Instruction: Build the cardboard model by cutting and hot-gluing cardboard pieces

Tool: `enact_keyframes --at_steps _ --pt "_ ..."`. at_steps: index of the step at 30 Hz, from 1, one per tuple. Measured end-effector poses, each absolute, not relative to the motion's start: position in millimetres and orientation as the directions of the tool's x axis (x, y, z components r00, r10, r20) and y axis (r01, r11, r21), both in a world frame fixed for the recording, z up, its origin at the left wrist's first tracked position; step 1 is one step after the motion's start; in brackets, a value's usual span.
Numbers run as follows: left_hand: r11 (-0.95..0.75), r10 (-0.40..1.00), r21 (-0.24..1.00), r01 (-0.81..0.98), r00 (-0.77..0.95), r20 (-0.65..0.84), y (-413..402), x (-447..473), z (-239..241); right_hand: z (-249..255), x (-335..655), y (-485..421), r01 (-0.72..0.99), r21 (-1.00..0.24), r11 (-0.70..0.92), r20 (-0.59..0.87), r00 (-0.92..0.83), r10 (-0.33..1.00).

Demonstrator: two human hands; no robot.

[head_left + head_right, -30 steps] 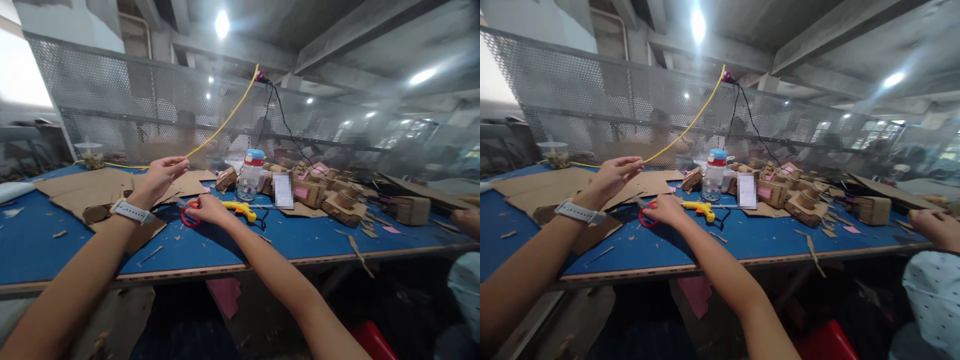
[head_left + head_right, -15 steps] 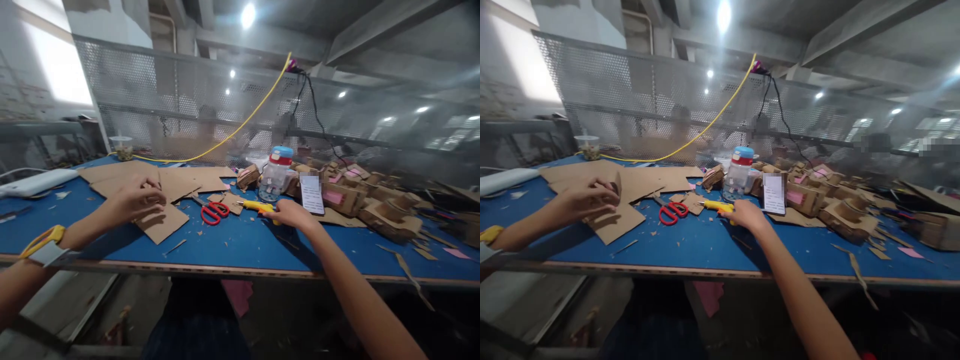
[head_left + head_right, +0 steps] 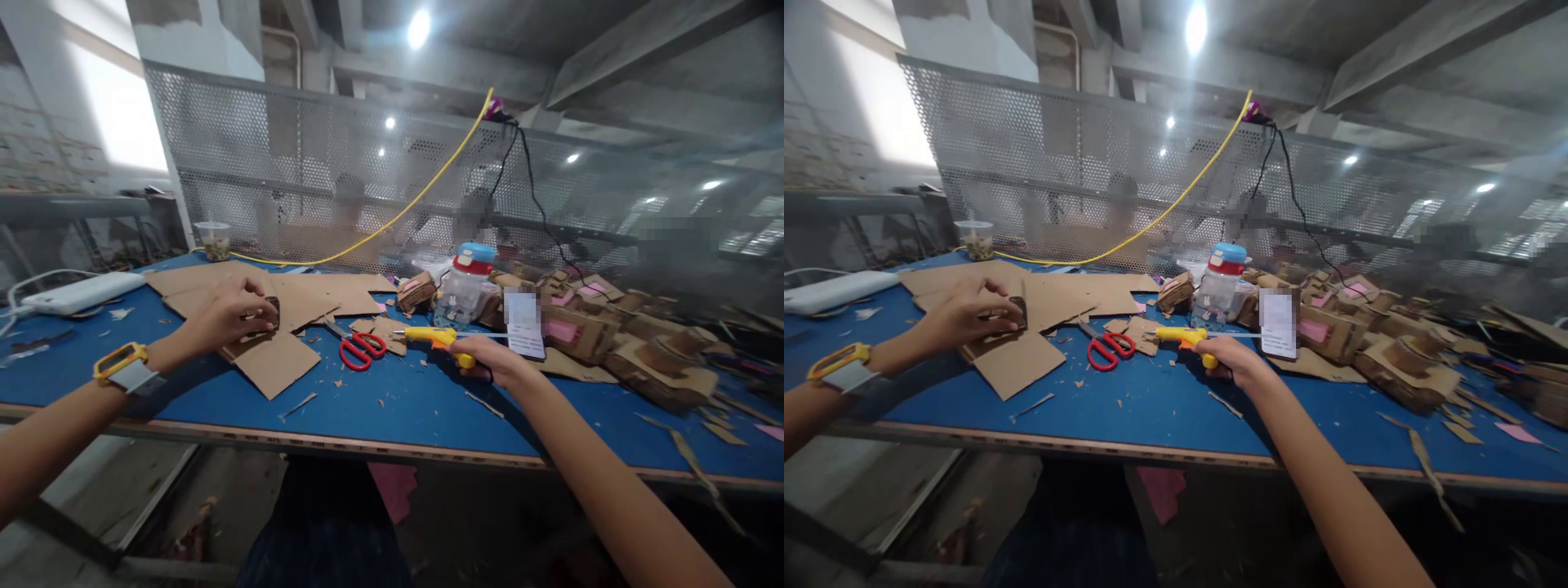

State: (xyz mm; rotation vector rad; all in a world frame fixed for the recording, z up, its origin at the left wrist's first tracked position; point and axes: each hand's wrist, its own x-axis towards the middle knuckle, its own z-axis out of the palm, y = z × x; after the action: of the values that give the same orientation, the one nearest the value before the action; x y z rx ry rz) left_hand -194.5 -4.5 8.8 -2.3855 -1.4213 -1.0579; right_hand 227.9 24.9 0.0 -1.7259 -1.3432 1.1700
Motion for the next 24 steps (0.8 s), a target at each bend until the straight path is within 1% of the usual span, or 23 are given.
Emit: enact_keyframes --at_steps 2,4,6,8,10,12,13,14,15,17,18,20,22,23,24 --pt "-0.543 0.716 0.231 0.808 0.301 0.629 -3.8 -193.5 8.4 1.9 227.2 21.3 0.326 -0.906 -0.270 -0.263 0.064 0.963" --pt "-0.551 0.712 0.249 0.796 0.293 0.638 -4.6 -191.5 7.1 2.5 227.2 19.5 0.336 -0.908 -0.252 -0.250 0.051 0.967" --pt "-0.571 0.689 0.289 0.768 0.256 0.678 -8.8 -186.7 5.6 1.1 229.2 19.6 0.436 -0.877 -0.204 -0.222 0.009 0.975" --pt "-0.596 0.688 0.347 0.724 0.238 0.686 -16.6 -178.3 4.6 -1.4 232.9 20.8 0.603 -0.790 -0.109 -0.154 -0.024 0.988" --pt "-0.604 0.728 0.411 0.683 0.262 0.634 -26.1 -166.8 4.3 -2.6 235.0 20.8 0.763 -0.647 -0.001 0.005 0.006 1.000" --pt "-0.599 0.759 0.468 0.649 0.274 0.591 -33.6 -153.6 4.8 -0.3 229.9 17.3 0.850 -0.520 0.087 0.240 0.047 0.970" --pt "-0.599 0.763 0.490 0.633 0.266 0.589 -35.6 -146.3 5.7 2.3 222.9 14.1 0.862 -0.492 0.118 0.319 0.052 0.946" --pt "-0.601 0.761 0.505 0.620 0.248 0.600 -36.1 -138.7 7.3 5.7 212.5 10.6 0.864 -0.449 0.228 0.430 -0.014 0.903" --pt "-0.604 0.752 0.514 0.608 0.221 0.621 -34.9 -130.5 9.6 9.4 198.8 7.1 0.866 -0.385 0.318 0.470 -0.113 0.876" --pt "-0.618 0.721 0.521 0.588 0.160 0.675 -28.4 -112.5 17.5 15.9 164.3 3.1 0.838 -0.239 0.490 0.381 -0.384 0.841" --pt "-0.627 0.701 0.523 0.577 0.127 0.701 -23.7 -103.0 23.0 17.8 145.7 3.4 0.819 -0.217 0.532 0.352 -0.443 0.825" --pt "-0.645 0.672 0.535 0.546 0.073 0.737 -13.5 -84.6 35.2 18.2 111.4 9.0 0.812 -0.170 0.558 0.272 -0.505 0.819" --pt "-0.663 0.657 0.549 0.508 0.044 0.752 -4.9 -69.2 46.0 15.4 86.9 18.9 0.815 -0.139 0.563 0.205 -0.532 0.821" --pt "-0.673 0.653 0.558 0.485 0.036 0.757 -2.0 -63.3 49.7 13.5 79.2 24.2 0.816 -0.105 0.568 0.121 -0.557 0.822" --pt "-0.683 0.650 0.568 0.460 0.028 0.759 -0.1 -58.7 51.9 11.7 74.5 28.9 0.810 -0.106 0.576 0.080 -0.571 0.817"
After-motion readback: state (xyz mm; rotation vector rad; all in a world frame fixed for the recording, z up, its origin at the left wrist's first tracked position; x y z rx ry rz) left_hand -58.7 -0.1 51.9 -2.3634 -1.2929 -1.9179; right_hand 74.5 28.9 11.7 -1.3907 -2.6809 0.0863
